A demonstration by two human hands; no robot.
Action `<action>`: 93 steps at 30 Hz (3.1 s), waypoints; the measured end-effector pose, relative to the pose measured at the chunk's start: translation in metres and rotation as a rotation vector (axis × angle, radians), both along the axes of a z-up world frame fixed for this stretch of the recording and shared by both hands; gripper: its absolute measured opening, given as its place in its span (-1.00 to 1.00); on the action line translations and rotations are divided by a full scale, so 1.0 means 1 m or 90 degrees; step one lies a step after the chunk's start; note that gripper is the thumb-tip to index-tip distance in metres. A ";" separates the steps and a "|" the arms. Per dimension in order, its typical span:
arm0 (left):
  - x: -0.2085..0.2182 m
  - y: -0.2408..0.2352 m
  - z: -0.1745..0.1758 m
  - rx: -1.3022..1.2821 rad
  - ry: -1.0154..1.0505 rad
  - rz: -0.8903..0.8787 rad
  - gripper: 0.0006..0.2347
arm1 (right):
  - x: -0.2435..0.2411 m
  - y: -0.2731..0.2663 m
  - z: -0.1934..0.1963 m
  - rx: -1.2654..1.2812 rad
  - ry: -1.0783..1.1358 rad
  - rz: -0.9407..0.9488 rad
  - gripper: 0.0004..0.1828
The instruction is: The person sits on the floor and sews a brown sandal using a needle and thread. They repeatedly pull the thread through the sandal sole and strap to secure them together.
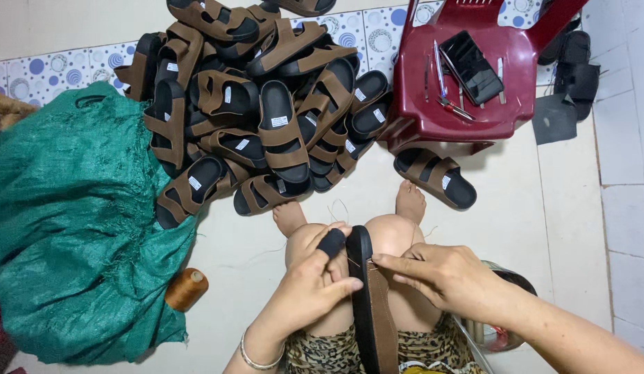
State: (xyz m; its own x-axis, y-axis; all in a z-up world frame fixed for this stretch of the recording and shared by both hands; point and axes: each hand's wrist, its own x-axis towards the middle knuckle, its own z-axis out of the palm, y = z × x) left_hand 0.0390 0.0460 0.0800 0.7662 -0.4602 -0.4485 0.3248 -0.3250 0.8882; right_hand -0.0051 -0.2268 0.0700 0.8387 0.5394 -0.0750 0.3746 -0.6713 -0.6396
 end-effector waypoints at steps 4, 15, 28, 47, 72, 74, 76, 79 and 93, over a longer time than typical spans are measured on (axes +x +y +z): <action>0.006 -0.003 -0.001 0.064 -0.230 -0.169 -0.40 | 0.005 -0.002 0.003 0.016 0.017 0.023 -0.53; 0.008 -0.002 -0.027 0.045 -0.226 -0.195 -0.37 | 0.013 -0.010 0.007 -0.195 0.097 0.130 -0.05; -0.002 -0.012 -0.071 0.034 -0.304 -0.079 -0.43 | 0.041 0.023 0.027 -0.254 0.158 0.108 -0.78; 0.000 0.045 0.000 0.303 -0.310 0.294 -0.71 | 0.016 0.025 -0.005 -0.222 0.035 0.017 -0.68; -0.034 -0.006 -0.036 0.065 -0.403 0.149 -0.76 | 0.026 -0.064 0.048 -0.288 0.257 0.034 -0.49; -0.038 0.004 -0.046 -0.018 -0.180 0.175 -0.67 | 0.020 -0.092 0.051 -0.205 0.368 -0.097 -0.44; -0.039 0.004 -0.032 -0.122 -0.113 0.227 -0.72 | 0.015 -0.069 0.030 -0.095 0.349 -0.138 -0.46; -0.035 0.006 -0.019 -0.325 -0.065 0.303 -0.75 | 0.002 -0.025 -0.010 0.276 0.378 -0.215 -0.71; -0.042 -0.011 0.001 -0.035 -0.417 0.293 -0.75 | 0.007 0.011 0.020 0.357 0.123 -0.092 -0.89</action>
State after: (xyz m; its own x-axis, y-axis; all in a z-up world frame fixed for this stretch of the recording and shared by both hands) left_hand -0.0034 0.0347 0.0810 0.9841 -0.0429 0.1725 -0.1778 -0.2357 0.9554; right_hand 0.0021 -0.2155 0.0900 0.9061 0.4219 0.0294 0.1468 -0.2487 -0.9574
